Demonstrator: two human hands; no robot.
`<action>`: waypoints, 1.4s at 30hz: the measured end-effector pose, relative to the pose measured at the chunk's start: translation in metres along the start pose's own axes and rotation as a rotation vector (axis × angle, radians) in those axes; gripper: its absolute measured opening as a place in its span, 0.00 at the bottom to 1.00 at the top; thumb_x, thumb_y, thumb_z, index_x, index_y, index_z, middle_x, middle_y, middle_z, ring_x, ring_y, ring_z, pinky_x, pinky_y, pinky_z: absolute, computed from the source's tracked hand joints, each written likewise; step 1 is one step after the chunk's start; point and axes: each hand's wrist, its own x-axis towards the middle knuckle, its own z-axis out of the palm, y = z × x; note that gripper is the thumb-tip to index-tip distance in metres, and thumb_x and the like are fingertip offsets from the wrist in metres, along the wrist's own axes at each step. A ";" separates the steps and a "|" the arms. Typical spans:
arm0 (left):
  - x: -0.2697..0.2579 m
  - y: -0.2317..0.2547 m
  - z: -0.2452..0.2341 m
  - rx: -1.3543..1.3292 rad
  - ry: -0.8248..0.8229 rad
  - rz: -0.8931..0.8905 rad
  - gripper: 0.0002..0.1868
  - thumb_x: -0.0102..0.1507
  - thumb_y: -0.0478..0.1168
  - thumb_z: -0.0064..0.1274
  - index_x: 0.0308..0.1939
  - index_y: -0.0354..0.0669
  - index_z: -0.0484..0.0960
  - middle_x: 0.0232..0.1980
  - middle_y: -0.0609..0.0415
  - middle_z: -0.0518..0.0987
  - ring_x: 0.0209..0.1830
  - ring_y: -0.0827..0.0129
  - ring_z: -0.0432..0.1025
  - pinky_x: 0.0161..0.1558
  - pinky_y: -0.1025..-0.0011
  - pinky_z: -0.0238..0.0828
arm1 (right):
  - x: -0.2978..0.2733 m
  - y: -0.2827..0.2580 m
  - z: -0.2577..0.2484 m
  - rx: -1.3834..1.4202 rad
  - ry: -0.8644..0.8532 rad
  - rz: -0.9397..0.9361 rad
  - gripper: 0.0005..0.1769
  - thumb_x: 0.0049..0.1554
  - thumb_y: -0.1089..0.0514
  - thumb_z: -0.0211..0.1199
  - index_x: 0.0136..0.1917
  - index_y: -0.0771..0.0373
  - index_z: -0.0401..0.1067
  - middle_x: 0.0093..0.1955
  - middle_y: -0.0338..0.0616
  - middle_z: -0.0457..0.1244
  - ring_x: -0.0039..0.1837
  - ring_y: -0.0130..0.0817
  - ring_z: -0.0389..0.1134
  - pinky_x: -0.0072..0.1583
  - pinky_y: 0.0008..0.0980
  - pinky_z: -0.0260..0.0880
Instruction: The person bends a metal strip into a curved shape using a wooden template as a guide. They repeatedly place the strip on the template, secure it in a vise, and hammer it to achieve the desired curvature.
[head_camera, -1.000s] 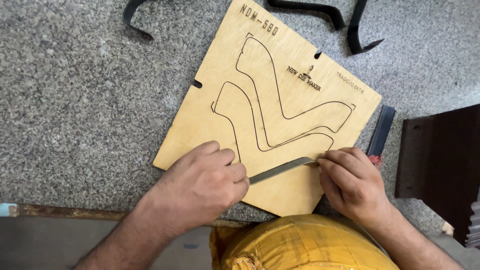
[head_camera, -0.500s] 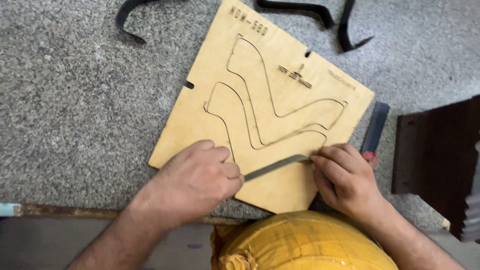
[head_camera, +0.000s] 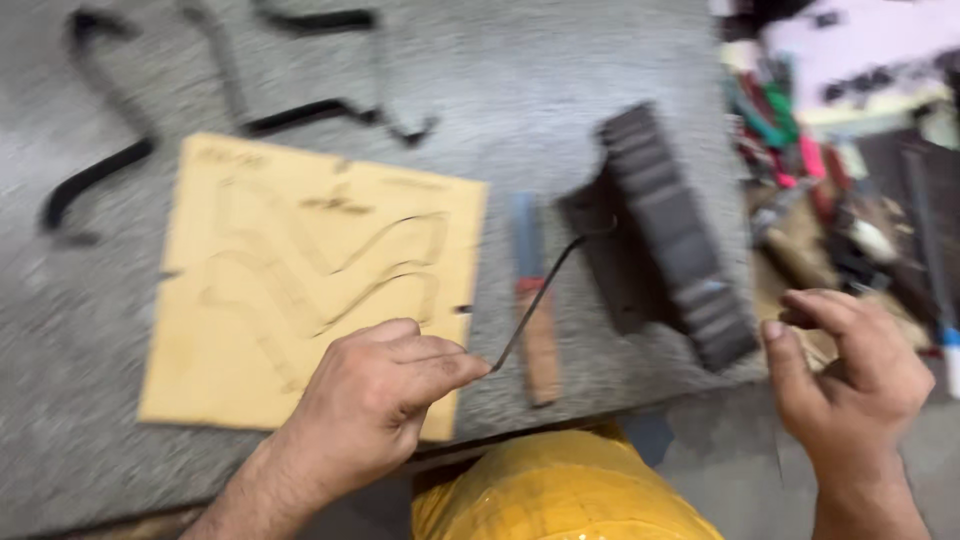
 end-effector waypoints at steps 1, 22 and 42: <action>0.019 0.009 0.011 0.003 -0.011 0.018 0.26 0.48 0.24 0.54 0.48 0.47 0.87 0.44 0.59 0.87 0.37 0.63 0.77 0.38 0.67 0.76 | -0.011 0.026 -0.014 -0.049 0.038 0.040 0.11 0.63 0.66 0.71 0.59 0.71 0.76 0.56 0.51 0.70 0.53 0.36 0.73 0.58 0.28 0.72; 0.505 0.147 0.401 0.214 -0.169 0.349 0.25 0.49 0.26 0.53 0.46 0.52 0.89 0.42 0.56 0.86 0.44 0.56 0.76 0.40 0.58 0.72 | -0.189 0.442 -0.213 -0.576 -0.297 1.426 0.29 0.50 0.34 0.71 0.56 0.55 0.78 0.45 0.54 0.73 0.55 0.55 0.74 0.57 0.49 0.72; 0.643 0.101 0.500 0.338 -0.573 0.333 0.15 0.61 0.37 0.60 0.47 0.67 0.89 0.43 0.72 0.86 0.37 0.77 0.72 0.38 0.71 0.73 | -0.182 0.458 -0.248 -0.632 -0.713 1.658 0.18 0.51 0.44 0.67 0.55 0.43 0.83 0.47 0.47 0.74 0.55 0.51 0.75 0.58 0.46 0.75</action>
